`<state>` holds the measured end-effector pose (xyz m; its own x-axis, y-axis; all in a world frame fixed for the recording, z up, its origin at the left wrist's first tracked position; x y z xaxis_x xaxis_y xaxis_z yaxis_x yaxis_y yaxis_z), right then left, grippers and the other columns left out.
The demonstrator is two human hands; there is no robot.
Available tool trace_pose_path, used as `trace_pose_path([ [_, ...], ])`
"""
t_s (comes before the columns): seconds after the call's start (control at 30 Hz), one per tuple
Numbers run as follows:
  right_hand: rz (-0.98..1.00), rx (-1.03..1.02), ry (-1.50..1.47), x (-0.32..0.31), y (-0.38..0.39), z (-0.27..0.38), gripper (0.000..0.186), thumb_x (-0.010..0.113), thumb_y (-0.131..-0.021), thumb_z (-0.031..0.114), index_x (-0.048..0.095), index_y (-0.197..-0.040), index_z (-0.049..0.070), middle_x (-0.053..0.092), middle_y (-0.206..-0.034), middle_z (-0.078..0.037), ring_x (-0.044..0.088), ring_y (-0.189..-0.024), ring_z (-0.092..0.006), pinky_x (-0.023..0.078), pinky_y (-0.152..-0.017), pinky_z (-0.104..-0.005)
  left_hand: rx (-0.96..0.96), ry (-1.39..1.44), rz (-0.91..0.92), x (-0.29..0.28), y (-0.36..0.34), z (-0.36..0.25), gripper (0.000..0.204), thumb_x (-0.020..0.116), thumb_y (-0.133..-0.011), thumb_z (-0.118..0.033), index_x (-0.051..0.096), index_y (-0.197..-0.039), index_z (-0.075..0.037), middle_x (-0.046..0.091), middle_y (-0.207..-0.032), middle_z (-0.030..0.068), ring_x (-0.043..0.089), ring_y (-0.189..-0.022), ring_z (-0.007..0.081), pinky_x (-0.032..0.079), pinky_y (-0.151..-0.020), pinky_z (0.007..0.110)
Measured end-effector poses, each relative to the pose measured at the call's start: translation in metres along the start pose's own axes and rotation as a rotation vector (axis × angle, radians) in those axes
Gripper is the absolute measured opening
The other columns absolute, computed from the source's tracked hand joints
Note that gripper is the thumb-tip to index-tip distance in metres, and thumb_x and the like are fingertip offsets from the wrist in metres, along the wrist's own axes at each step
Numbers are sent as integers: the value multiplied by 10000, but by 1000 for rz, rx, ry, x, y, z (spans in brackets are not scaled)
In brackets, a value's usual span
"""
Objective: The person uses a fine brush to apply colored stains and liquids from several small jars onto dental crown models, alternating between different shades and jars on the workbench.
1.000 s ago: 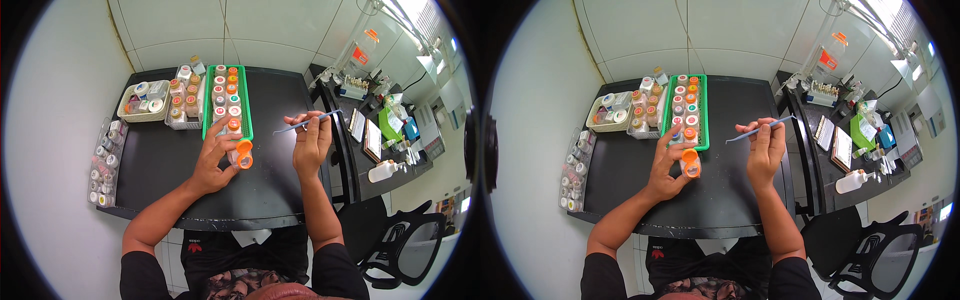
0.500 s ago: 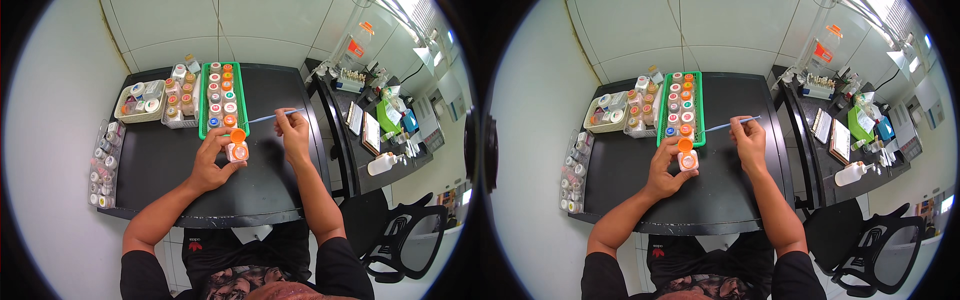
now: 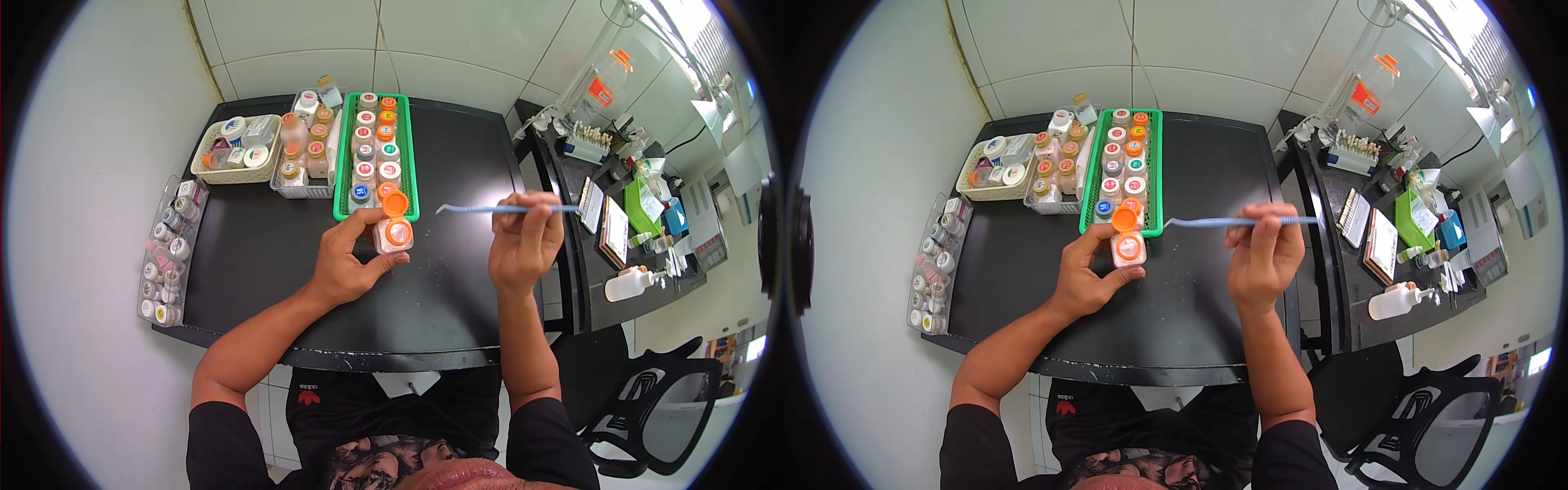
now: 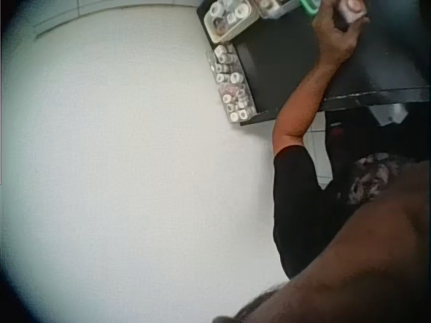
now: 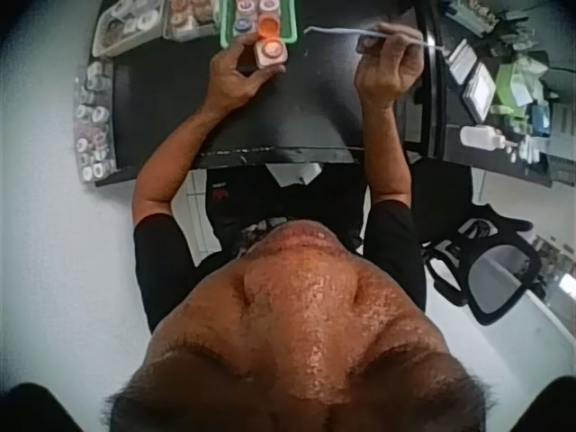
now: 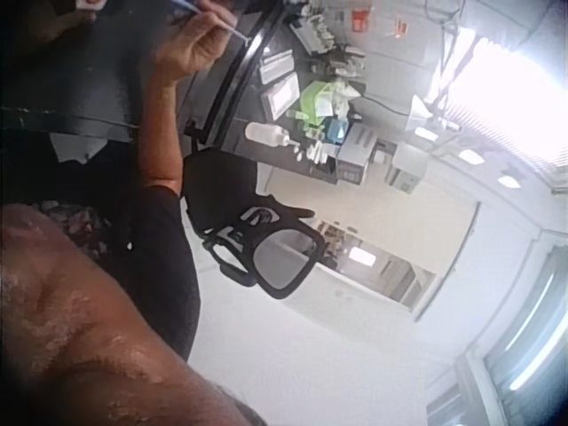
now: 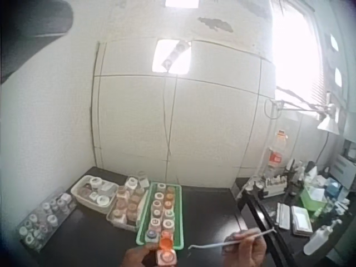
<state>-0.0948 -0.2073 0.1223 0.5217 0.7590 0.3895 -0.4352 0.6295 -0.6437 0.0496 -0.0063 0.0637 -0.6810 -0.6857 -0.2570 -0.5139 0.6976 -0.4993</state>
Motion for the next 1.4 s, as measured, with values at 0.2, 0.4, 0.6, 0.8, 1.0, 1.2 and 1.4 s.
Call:
trace_pose_path([
  [0.2,274,-336,255,40,34,32,349,742,-1010,307,608,-1001,-15,672,-730,-109,666,-564,-192,491,-502,-287,32,-56,-13,0,-1,-5,506,918,-813,-88,640,-1229,-15,744,-1101,103,733,-1004,185,576,-903,339],
  [0.4,429,-446,484,65,40,28,336,842,-906,287,673,-960,2,684,-687,-76,691,-567,-207,507,-509,-304,181,-130,-25,0,-2,-16,510,907,-820,-97,636,-1244,-19,717,-1153,121,718,-1059,212,572,-896,342],
  [0.6,461,-307,568,70,40,10,273,880,-868,185,706,-929,-16,699,-755,-115,689,-619,-220,519,-557,-312,76,73,-13,7,0,-1,561,904,-788,-99,639,-1279,-42,714,-1187,122,726,-1073,267,571,-922,367],
  [0.8,397,-87,461,55,39,3,184,778,-964,105,691,-915,-49,704,-779,-131,619,-593,-175,483,-568,-292,112,98,86,12,2,3,585,869,-817,5,601,-1337,-16,656,-1273,118,682,-1193,206,547,-1030,344],
  [1.0,331,-33,365,50,40,-5,184,728,-1008,108,668,-970,-62,698,-788,-140,650,-625,-146,511,-563,-261,196,17,6,-4,0,-9,585,908,-778,-62,632,-1293,-26,684,-1221,131,691,-1146,259,542,-993,370],
  [1.2,298,150,370,50,41,-12,223,646,-1062,145,647,-966,-57,691,-835,-138,664,-635,-132,533,-554,-241,230,46,-15,-8,-2,-9,577,916,-774,-98,651,-1284,-42,697,-1219,117,677,-1154,270,525,-999,376],
  [1.4,275,126,318,44,38,-15,208,662,-1058,138,663,-988,-58,702,-853,-142,652,-617,-135,513,-550,-237,214,64,-20,-6,1,-8,594,921,-765,-93,655,-1295,-48,699,-1219,109,674,-1154,264,518,-1009,374],
])
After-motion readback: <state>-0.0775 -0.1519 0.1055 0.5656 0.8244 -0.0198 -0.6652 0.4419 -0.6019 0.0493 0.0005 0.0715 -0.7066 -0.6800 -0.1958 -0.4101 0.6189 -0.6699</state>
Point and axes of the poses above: each hand's wrist, its own y-axis away from the middle knuckle, its own x-axis out of the palm, z = x × y, the point moved 8 cm from there along -y, towards the middle knuckle
